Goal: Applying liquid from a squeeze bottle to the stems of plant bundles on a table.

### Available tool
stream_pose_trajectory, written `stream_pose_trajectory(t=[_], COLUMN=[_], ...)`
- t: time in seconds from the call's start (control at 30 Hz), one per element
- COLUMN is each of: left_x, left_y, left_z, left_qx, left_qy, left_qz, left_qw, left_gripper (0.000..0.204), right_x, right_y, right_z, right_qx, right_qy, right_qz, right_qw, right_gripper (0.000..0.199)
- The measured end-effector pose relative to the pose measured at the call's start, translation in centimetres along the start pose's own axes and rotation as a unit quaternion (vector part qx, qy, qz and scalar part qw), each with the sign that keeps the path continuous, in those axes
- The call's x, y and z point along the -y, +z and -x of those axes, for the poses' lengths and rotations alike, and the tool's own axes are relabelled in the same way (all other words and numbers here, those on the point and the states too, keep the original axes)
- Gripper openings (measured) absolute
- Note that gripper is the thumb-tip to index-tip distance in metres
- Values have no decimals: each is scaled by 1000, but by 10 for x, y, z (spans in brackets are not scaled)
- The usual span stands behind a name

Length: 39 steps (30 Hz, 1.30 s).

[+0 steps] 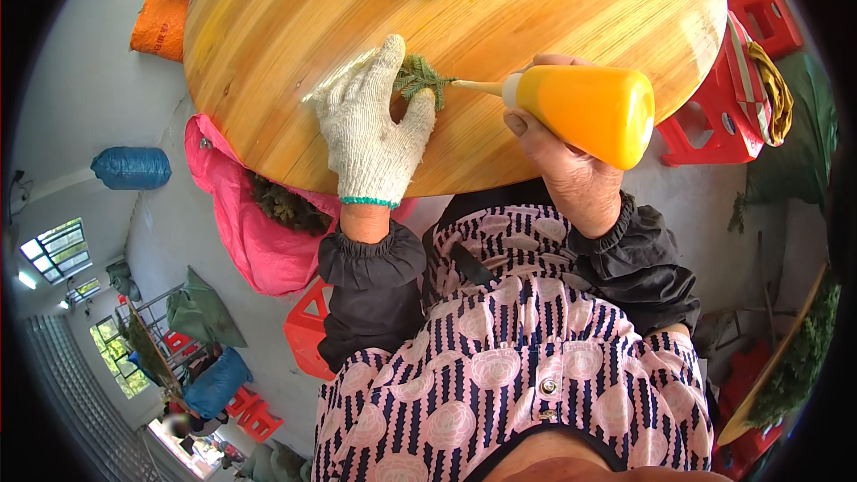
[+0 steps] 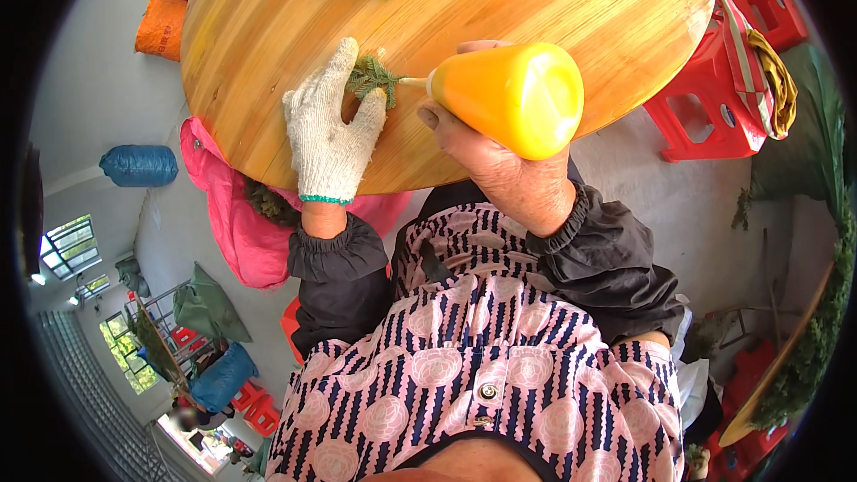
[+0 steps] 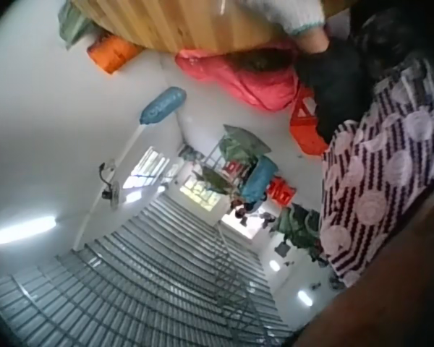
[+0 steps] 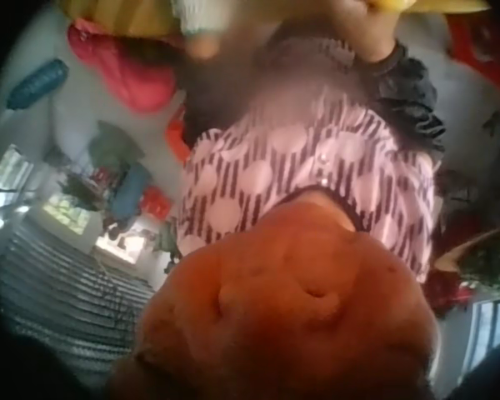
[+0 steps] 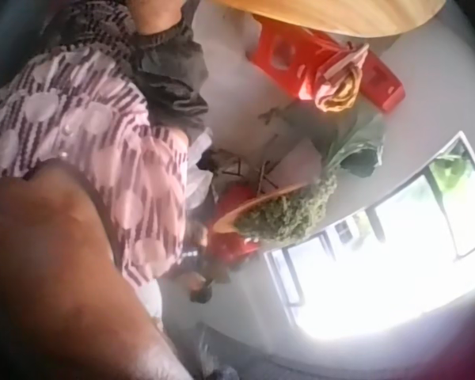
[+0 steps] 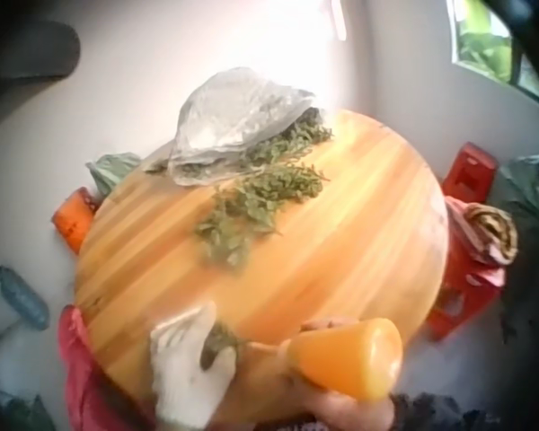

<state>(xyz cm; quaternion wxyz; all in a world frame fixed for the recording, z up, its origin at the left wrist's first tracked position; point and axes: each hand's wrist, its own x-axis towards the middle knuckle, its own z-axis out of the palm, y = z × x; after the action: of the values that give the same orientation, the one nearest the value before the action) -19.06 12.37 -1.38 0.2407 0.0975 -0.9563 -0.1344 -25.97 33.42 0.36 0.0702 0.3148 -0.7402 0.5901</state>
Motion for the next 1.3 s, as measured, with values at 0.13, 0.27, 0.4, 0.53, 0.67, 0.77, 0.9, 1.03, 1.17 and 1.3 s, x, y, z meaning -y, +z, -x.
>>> stream_pose_trajectory(t=[0.13,0.27,0.4,0.53,0.67,0.77,0.9,1.03,1.17,1.3], left_x=[1,1,-4,3,3,6,9,72,158,105], left_y=[4,2,-2,-6,0,-6,-47,-113,-129,-125], left_z=[0,-2,-4,-2,-10,0,42,101,157,93], left_qx=[-8,-5,1,-34,-69,-104,-261,-234,64,-26], left_qy=[5,3,10,2,-10,-42,-202,-262,-338,-406], left_qz=[7,9,5,1,53,83,260,-53,-163,-125], left_qw=[1000,1000,1000,999,996,990,907,935,925,905], left_gripper=[57,57,55,47,29,28,27,29,31,35], right_x=[-5,-4,-7,-20,-37,-58,-60,-59,-45,-44], right_y=[0,-2,-4,-4,-12,-19,-13,-17,-18,-13], right_z=[2,2,3,4,-8,-15,-16,-15,-17,-14], right_qx=[-22,-20,-58,-130,-188,-175,-180,-179,-197,-204], right_qy=[29,26,94,200,179,185,191,187,195,205], right_qz=[-65,-65,-161,-461,-461,-495,-493,-496,-501,-513], right_qw=[997,997,981,855,849,831,830,829,820,808], right_gripper=[23,22,24,28,23,24,23,23,20,18])
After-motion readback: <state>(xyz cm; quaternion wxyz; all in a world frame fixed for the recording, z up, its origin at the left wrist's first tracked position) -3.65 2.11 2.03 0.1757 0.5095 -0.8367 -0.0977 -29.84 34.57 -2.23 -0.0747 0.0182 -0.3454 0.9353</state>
